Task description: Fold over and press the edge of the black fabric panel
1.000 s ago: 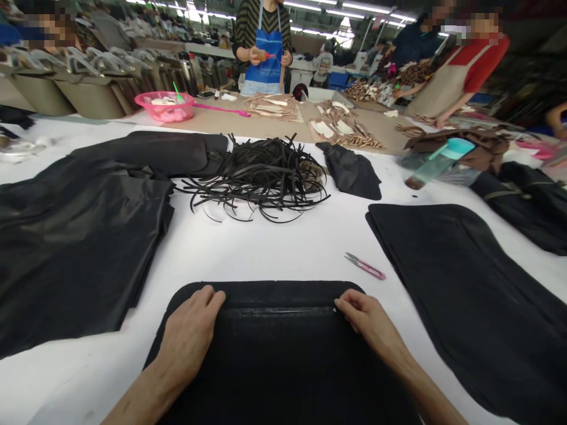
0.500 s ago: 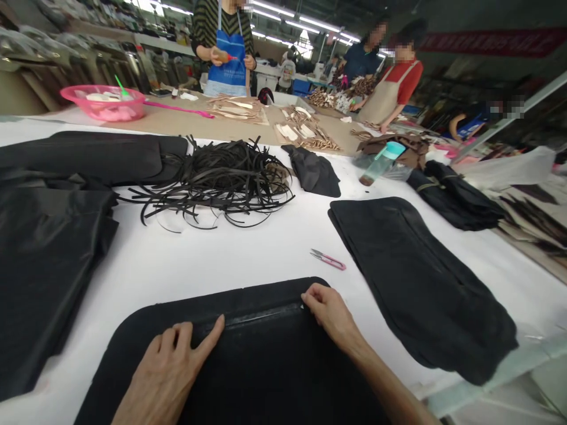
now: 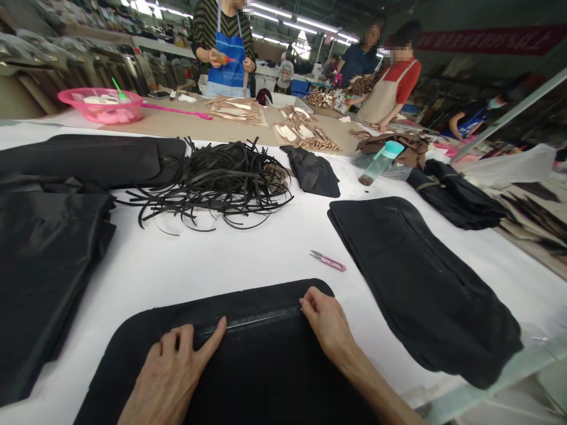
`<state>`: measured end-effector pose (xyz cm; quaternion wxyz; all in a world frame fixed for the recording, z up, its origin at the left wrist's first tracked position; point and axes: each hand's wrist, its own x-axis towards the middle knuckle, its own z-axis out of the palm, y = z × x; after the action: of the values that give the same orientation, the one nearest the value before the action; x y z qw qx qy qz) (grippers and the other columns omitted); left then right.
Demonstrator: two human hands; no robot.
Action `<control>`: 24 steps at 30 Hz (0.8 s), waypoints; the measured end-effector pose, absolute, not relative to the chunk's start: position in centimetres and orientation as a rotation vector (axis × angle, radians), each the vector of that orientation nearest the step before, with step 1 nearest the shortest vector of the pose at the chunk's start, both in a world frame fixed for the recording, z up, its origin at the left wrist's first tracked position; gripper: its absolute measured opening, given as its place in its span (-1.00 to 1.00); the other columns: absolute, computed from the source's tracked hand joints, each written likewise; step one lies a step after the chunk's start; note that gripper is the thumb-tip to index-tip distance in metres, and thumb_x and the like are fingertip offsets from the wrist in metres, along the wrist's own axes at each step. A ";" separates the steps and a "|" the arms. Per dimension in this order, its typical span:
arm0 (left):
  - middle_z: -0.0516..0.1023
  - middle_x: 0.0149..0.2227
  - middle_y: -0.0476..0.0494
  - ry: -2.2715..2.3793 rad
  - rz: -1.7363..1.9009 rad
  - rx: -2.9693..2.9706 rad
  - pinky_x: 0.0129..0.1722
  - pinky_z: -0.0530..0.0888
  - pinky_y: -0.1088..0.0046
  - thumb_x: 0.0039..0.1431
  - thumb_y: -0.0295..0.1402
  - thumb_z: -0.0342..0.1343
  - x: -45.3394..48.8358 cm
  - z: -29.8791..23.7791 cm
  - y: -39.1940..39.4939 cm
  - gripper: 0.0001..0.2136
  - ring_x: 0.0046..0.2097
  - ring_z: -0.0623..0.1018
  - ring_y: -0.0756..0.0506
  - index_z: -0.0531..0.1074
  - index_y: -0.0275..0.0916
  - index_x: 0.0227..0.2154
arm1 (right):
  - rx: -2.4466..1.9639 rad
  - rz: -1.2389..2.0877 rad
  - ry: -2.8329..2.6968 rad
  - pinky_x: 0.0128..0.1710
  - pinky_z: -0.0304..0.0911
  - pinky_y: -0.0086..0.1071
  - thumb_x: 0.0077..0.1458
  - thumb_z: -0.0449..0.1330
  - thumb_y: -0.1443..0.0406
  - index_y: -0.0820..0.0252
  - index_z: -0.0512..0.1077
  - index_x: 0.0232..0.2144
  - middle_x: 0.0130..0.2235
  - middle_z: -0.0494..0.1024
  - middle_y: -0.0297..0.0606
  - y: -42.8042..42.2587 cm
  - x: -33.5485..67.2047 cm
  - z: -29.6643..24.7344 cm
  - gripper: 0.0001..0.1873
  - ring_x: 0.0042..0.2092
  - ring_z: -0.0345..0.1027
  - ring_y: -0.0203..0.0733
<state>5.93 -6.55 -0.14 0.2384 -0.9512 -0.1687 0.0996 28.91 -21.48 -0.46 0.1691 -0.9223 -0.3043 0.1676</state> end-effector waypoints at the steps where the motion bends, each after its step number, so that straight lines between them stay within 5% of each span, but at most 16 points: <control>1: 0.42 -0.29 -0.25 -0.464 0.275 -2.600 -0.38 0.38 0.26 -0.05 -0.71 -0.08 6.0 -0.1 -6.6 -0.25 -0.34 0.46 -0.21 0.01 0.06 0.19 | -2.629 0.453 -0.882 -0.52 -0.07 -0.41 0.12 -0.02 0.24 0.11 0.12 -0.55 -0.60 0.29 -0.42 -21.5 28.9 -0.6 -0.78 -0.51 0.18 -0.28; 8: 0.42 -0.34 -0.19 -0.526 0.317 -2.553 -0.40 0.36 0.30 0.01 -0.65 -0.11 6.3 0.2 -6.9 -0.28 -0.38 0.46 -0.17 -0.04 0.13 0.19 | -2.839 0.038 -1.173 -0.55 -0.05 -0.37 0.16 -0.01 0.33 0.12 0.19 -0.40 -0.47 0.38 -0.35 -21.6 28.3 -0.8 -0.92 -0.51 0.25 -0.23; 12: 0.42 -0.32 -0.17 -0.589 0.294 -2.594 -0.37 0.37 0.29 0.04 -0.59 -0.11 6.2 0.0 -7.0 -0.32 -0.35 0.47 -0.18 -0.04 0.17 0.18 | -2.681 -0.220 -1.593 -0.40 0.11 -0.34 0.03 0.03 0.53 0.15 0.33 -0.30 -0.30 0.41 -0.25 -20.1 25.5 -0.4 -0.76 -0.33 0.28 -0.16; 16: 0.44 -0.29 -0.20 -0.612 0.281 -2.592 -0.35 0.37 0.27 0.06 -0.56 -0.11 6.2 -0.2 -7.2 -0.35 -0.33 0.47 -0.20 -0.02 0.19 0.17 | -2.262 -0.150 -1.934 -0.15 0.19 -0.28 -0.01 0.14 0.50 0.18 0.30 -0.05 -0.12 0.41 -0.21 -18.3 22.6 -0.7 -0.58 -0.16 0.25 -0.13; 24: 0.49 -0.27 -0.13 -0.640 0.050 -2.656 -0.30 0.42 0.27 -0.01 -0.62 -0.04 5.0 -0.7 -6.7 -0.38 -0.25 0.47 -0.20 0.18 0.03 0.12 | -2.178 -0.280 -1.981 -0.15 0.32 -0.22 -0.07 0.20 0.48 0.31 0.34 -0.02 -0.16 0.47 -0.10 -18.5 22.7 -4.0 -0.52 -0.15 0.32 0.01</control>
<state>5.00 -6.72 -0.75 0.2030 -0.9518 -0.2293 0.0180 22.70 -18.51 -3.98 0.0919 -0.7335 -0.6669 -0.0943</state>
